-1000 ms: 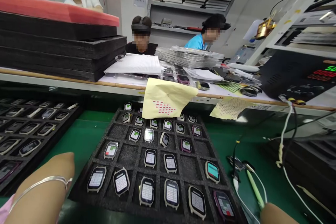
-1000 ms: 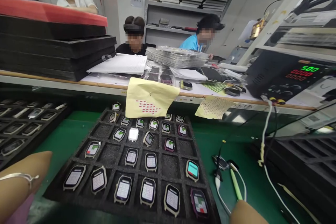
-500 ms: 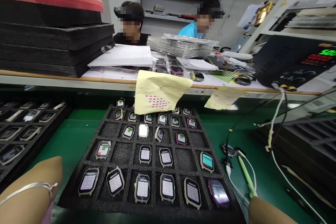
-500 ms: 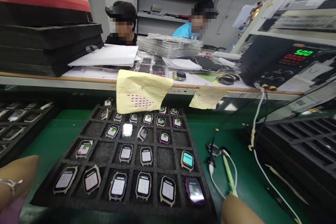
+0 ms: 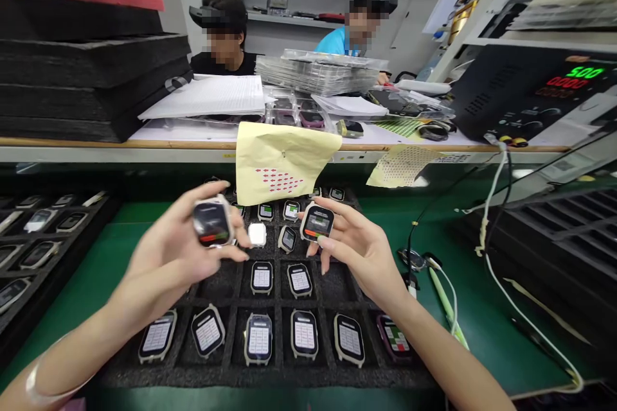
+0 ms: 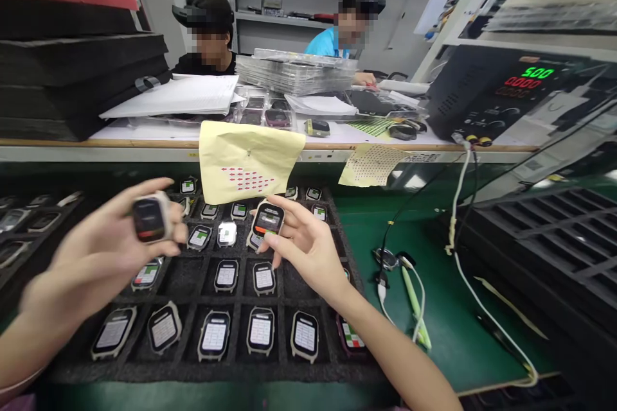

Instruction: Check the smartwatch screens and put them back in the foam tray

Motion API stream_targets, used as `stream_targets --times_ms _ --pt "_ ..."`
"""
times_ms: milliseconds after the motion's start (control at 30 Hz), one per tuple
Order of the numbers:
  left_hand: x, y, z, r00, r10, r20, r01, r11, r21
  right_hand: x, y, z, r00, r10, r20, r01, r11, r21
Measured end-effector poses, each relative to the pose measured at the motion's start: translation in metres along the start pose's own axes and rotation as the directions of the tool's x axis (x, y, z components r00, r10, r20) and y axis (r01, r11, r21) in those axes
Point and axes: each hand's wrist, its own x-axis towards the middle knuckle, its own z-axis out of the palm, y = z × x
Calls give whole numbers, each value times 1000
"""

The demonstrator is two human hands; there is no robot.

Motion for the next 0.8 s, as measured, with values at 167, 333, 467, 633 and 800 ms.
stream_targets --times_ms 167,333,467,633,800 --pt "21 -31 0 983 -149 102 139 985 99 -3 3 4 999 29 26 -29 1000 10" --pt "14 -37 -3 974 -141 175 124 987 103 -3 6 5 1000 13 -15 -15 996 -85" --pt "13 -41 -2 964 -115 241 105 993 55 -3 7 6 995 -32 -99 11 977 -211" --pt "16 -44 -2 971 -115 211 103 993 66 -3 8 6 995 -46 -85 22 963 -270" --pt "18 -45 -2 982 -137 131 127 989 81 -2 9 5 1000 -25 3 25 980 -198"
